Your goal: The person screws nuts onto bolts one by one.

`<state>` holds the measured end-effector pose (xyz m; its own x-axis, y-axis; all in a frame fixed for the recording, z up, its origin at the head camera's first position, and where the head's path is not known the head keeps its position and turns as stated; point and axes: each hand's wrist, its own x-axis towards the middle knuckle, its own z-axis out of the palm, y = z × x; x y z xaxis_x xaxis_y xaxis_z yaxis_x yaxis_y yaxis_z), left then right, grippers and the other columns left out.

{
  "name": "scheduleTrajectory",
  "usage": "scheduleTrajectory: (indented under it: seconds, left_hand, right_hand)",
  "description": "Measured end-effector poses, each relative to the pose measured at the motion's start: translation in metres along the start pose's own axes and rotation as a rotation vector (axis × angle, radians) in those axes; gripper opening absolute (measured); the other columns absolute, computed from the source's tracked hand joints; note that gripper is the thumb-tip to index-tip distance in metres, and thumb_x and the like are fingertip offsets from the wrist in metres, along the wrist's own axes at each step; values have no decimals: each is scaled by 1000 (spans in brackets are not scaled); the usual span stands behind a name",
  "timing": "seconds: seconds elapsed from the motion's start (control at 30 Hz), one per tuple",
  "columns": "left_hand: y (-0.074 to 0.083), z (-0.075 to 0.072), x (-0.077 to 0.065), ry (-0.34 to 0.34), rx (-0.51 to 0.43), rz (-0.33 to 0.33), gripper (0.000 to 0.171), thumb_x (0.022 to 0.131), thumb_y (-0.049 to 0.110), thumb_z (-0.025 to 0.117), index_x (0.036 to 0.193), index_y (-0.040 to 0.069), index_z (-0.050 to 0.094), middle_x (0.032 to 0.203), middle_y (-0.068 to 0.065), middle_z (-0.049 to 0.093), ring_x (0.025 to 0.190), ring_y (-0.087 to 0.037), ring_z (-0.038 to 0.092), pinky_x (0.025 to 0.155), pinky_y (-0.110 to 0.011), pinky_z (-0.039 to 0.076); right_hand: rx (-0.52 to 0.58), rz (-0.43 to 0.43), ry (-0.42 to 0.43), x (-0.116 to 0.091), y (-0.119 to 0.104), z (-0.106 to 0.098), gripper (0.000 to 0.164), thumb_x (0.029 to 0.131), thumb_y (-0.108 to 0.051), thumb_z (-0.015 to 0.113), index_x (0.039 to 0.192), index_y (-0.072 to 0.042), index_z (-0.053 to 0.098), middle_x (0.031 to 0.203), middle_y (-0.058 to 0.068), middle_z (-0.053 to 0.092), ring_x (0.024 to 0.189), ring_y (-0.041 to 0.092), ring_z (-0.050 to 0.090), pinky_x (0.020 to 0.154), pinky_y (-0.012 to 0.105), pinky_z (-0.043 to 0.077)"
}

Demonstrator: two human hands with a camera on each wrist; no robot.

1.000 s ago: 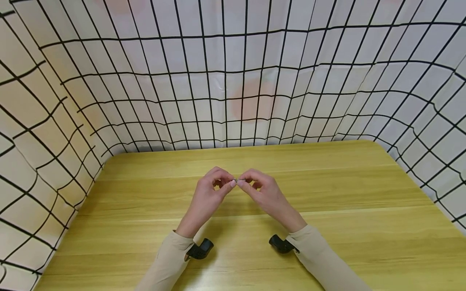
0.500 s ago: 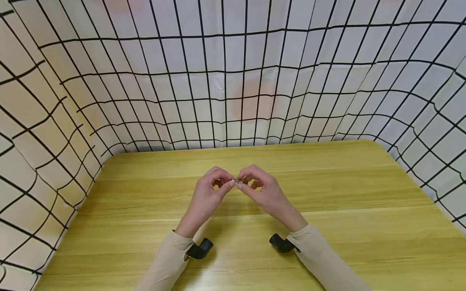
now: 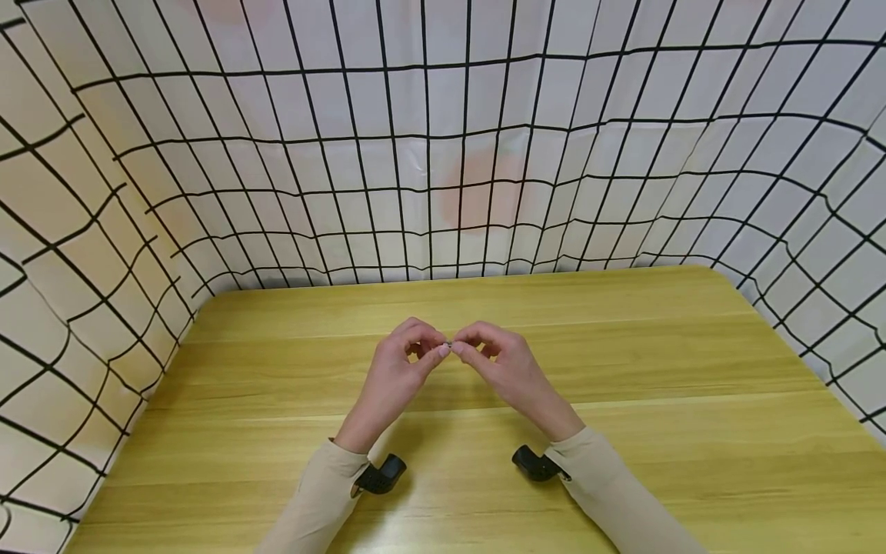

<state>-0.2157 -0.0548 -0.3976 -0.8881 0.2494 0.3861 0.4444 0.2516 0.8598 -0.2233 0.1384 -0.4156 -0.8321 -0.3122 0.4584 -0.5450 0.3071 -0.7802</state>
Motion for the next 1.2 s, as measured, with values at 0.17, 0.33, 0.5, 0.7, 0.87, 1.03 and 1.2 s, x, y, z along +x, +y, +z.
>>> scheduleTrajectory:
  seconds: [0.17, 0.33, 0.5, 0.7, 0.87, 1.03, 1.2]
  left_hand:
    - [-2, -1, 0, -2, 16, 10, 1, 92, 13, 71, 93, 13, 71, 89, 2, 57, 78, -14, 52, 71, -34, 41]
    - [-2, -2, 1, 2, 39, 9, 6, 93, 17, 69, 93, 11, 71, 88, 4, 57, 78, -13, 51, 71, -33, 42]
    - [-2, -3, 1, 2, 36, 4, 5, 93, 16, 70, 93, 11, 71, 88, 4, 57, 79, -13, 52, 71, -34, 42]
    - [-2, -3, 1, 0, 31, -11, 5, 92, 15, 70, 93, 11, 71, 88, 4, 57, 79, -13, 51, 72, -34, 41]
    - [-1, -2, 1, 3, 33, -7, 5, 93, 16, 70, 92, 11, 71, 87, 4, 57, 79, -13, 51, 71, -34, 41]
    - [-2, -1, 1, -9, 30, -8, 5, 92, 15, 71, 93, 10, 71, 88, 4, 57, 79, -13, 52, 71, -34, 42]
    - [-1, -1, 0, -8, 30, -10, 5, 92, 15, 71, 93, 10, 70, 87, 4, 57, 78, -13, 52, 71, -34, 42]
  right_hand:
    - [3, 10, -1, 0, 0, 0, 8, 97, -21, 65, 103, -20, 69, 96, -8, 67, 82, 14, 59, 70, 31, 48]
    - [-7, -8, 7, 0, -6, 0, 24, 92, -10, 71, 115, -16, 64, 108, -4, 64, 87, 15, 58, 70, 31, 49]
    - [-37, -101, 11, 2, -14, 0, 26, 87, 5, 71, 110, -5, 64, 106, 8, 64, 84, 21, 59, 64, 33, 50]
    - [-72, -108, 13, 2, -5, 1, 21, 88, 0, 72, 105, -10, 66, 102, 0, 64, 84, 15, 60, 63, 32, 49]
    - [-59, -69, 0, 2, 0, 1, 10, 95, -16, 67, 104, -20, 67, 98, -8, 64, 83, 12, 57, 66, 31, 47]
    - [-45, -41, 4, 1, 0, 0, 6, 98, -22, 63, 101, -22, 68, 95, -3, 67, 79, 13, 57, 67, 31, 47]
    - [-51, -20, -2, 0, 0, 0, 7, 98, -22, 63, 101, -19, 69, 95, 1, 68, 79, 13, 57, 68, 31, 47]
